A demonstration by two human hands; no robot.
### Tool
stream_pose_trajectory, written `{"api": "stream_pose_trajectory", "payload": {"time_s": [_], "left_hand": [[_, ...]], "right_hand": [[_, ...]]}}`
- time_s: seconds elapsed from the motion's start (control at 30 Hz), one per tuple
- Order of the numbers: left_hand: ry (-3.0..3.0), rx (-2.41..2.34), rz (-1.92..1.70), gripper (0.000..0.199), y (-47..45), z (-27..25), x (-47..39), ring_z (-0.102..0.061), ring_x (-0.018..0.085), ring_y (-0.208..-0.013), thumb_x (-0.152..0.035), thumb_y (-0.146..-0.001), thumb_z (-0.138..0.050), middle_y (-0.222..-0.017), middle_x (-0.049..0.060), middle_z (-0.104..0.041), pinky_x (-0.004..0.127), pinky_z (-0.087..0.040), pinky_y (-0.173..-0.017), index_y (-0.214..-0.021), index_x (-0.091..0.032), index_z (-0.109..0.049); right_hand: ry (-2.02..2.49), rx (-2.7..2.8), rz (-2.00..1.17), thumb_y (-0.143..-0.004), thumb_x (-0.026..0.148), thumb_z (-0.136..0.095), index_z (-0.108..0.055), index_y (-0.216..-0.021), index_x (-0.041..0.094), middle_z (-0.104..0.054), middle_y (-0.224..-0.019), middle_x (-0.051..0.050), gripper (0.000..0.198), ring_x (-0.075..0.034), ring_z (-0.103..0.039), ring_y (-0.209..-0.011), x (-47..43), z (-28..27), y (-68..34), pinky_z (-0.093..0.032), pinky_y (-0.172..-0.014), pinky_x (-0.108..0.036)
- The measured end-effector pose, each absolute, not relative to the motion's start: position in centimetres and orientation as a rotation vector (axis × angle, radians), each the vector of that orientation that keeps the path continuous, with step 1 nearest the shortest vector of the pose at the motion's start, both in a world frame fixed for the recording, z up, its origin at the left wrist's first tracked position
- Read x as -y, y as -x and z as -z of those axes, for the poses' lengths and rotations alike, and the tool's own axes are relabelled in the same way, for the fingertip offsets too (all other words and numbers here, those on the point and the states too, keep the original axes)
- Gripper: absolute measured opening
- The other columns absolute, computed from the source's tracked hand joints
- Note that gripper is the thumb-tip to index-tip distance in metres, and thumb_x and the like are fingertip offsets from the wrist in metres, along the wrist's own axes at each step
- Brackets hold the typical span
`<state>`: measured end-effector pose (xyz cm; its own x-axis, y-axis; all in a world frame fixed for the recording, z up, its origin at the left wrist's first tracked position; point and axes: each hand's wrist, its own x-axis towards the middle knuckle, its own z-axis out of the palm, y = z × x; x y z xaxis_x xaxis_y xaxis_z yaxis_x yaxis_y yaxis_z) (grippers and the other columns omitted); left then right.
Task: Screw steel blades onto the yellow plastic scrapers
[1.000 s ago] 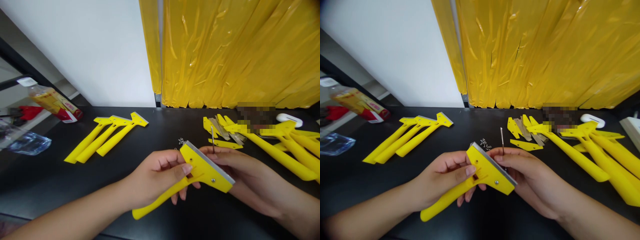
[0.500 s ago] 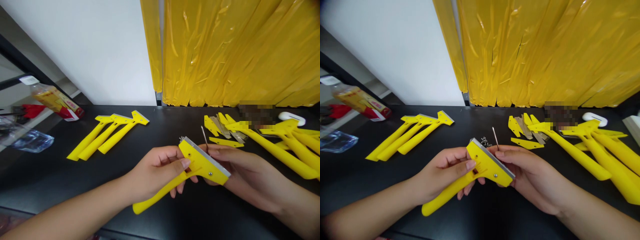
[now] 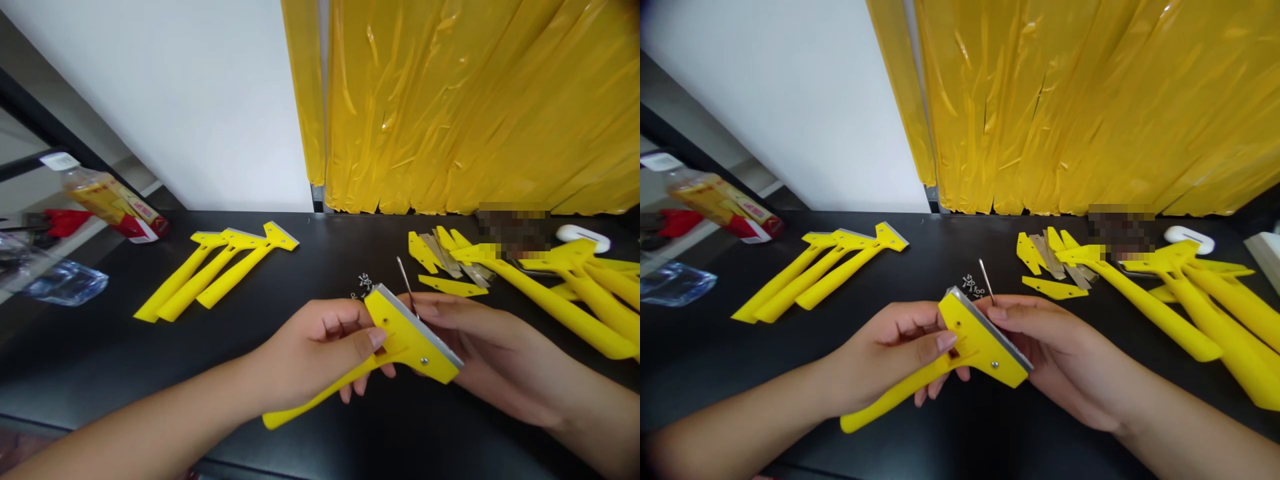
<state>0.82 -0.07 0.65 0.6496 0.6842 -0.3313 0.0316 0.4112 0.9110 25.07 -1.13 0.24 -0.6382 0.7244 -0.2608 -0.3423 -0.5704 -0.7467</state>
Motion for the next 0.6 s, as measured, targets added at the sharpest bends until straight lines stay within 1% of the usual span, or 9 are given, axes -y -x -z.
{"api": "stream_pose_trajectory", "payload": {"time_s": [0.13, 0.23, 0.33, 0.4, 0.53, 0.6], "left_hand": [[-1.114, -0.769, -0.477, 0.033, -0.9, -0.4, 0.2, -0.063, 0.008, -0.062, -0.047, -0.103, -0.072, -0.093, 0.008, -0.076, 0.016, -0.054, -0.053, -0.102, -0.015, -0.067], [-1.115, -0.788, -0.569, 0.033, -1.1, -0.2, 0.4, -0.065, 0.010, -0.062, -0.050, -0.104, -0.072, -0.090, 0.003, -0.069, 0.017, -0.054, -0.050, -0.105, -0.018, -0.065], [-1.117, -0.792, -0.667, 0.031, -1.3, 0.0, 0.5, -0.070, 0.011, -0.063, -0.048, -0.104, -0.074, -0.100, 0.001, -0.067, 0.017, -0.054, -0.049, -0.117, -0.021, -0.065], [-1.109, -0.794, -0.696, 0.030, -1.4, 0.1, 0.6, -0.072, 0.011, -0.065, -0.046, -0.104, -0.075, -0.105, 0.002, -0.067, 0.018, -0.056, -0.049, -0.120, -0.022, -0.066], [-1.041, -0.816, -0.688, 0.030, -1.5, 0.2, 0.5, -0.073, 0.013, -0.063, -0.045, -0.102, -0.077, -0.093, 0.001, -0.070, 0.019, -0.057, -0.049, -0.113, -0.020, -0.064], [-1.003, -0.819, -0.685, 0.030, -1.5, 0.1, 0.3, -0.073, 0.015, -0.061, -0.045, -0.101, -0.077, -0.084, 0.001, -0.071, 0.020, -0.057, -0.049, -0.109, -0.020, -0.063]], "right_hand": [[0.829, 0.943, -2.183, -0.101, 0.035, -0.076, -0.084, -0.122, 0.023, -0.081, -0.106, -0.005, 0.025, -0.017, -0.074, -0.095, 1.2, -0.2, -25.0, -0.054, -0.092, -0.029], [0.926, 0.981, -2.106, -0.095, 0.035, -0.084, -0.084, -0.111, 0.024, -0.079, -0.104, -0.002, 0.019, -0.015, -0.070, -0.095, 1.2, 0.0, -25.1, -0.051, -0.089, -0.027], [0.996, 1.008, -2.037, -0.092, 0.040, -0.088, -0.082, -0.101, 0.022, -0.076, -0.099, -0.002, 0.020, -0.015, -0.066, -0.094, 1.1, 0.0, -25.3, -0.049, -0.087, -0.027], [1.031, 1.026, -2.006, -0.091, 0.043, -0.088, -0.080, -0.098, 0.022, -0.074, -0.097, -0.002, 0.025, -0.017, -0.065, -0.093, 1.0, 0.1, -25.2, -0.048, -0.087, -0.029], [1.082, 1.046, -1.959, -0.092, 0.049, -0.087, -0.076, -0.097, 0.021, -0.073, -0.098, -0.003, 0.031, -0.018, -0.063, -0.093, 0.8, 0.5, -24.9, -0.047, -0.088, -0.033], [1.135, 1.093, -1.903, -0.093, 0.053, -0.085, -0.076, -0.099, 0.021, -0.072, -0.096, -0.004, 0.034, -0.020, -0.062, -0.093, 0.8, 0.8, -24.8, -0.047, -0.085, -0.033]]}}
